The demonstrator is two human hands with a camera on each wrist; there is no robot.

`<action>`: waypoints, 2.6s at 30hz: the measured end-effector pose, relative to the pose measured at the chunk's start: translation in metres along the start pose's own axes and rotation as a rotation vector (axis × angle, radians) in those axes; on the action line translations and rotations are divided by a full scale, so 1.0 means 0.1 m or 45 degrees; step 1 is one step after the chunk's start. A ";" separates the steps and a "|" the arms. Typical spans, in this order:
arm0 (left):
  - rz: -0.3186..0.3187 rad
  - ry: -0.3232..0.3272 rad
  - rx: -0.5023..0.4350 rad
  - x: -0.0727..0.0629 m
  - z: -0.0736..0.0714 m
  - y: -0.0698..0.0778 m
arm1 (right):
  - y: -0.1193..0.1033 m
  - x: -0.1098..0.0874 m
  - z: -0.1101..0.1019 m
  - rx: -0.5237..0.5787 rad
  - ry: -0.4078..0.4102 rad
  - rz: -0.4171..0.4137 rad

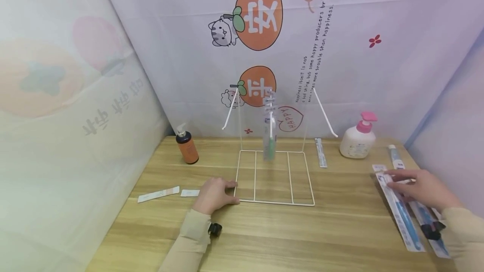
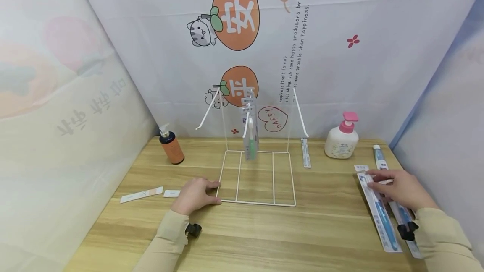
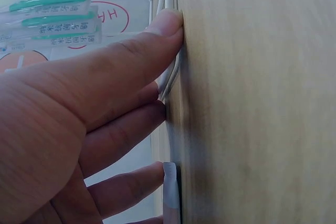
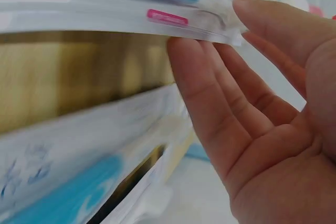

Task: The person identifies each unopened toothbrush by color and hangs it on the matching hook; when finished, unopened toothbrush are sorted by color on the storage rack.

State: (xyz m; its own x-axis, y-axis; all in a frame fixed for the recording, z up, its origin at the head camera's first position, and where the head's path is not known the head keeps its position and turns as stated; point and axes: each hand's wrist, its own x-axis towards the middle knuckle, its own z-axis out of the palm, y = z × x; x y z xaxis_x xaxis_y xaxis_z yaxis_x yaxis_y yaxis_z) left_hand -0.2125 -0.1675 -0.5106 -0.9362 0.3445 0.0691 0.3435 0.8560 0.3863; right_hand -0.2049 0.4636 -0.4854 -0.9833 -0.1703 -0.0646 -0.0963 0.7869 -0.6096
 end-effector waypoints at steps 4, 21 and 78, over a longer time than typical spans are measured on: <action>0.000 -0.002 0.011 0.01 0.01 -0.01 | -0.21 0.01 0.01 -0.015 0.155 -0.082; 0.016 0.010 -0.012 0.01 0.00 0.01 | -2.03 -0.30 0.01 0.318 0.698 -0.494; -0.010 0.016 -0.005 0.00 0.00 0.02 | -2.42 1.24 0.46 0.136 1.099 -0.684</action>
State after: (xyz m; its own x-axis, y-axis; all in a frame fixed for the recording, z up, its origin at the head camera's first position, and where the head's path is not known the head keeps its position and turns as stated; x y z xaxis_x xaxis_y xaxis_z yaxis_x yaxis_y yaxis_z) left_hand -0.2115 -0.1660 -0.5096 -0.9399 0.3327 0.0773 0.3355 0.8572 0.3906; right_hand -0.2966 0.2249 -0.3818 -0.5944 0.0339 0.8034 -0.5843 0.6682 -0.4605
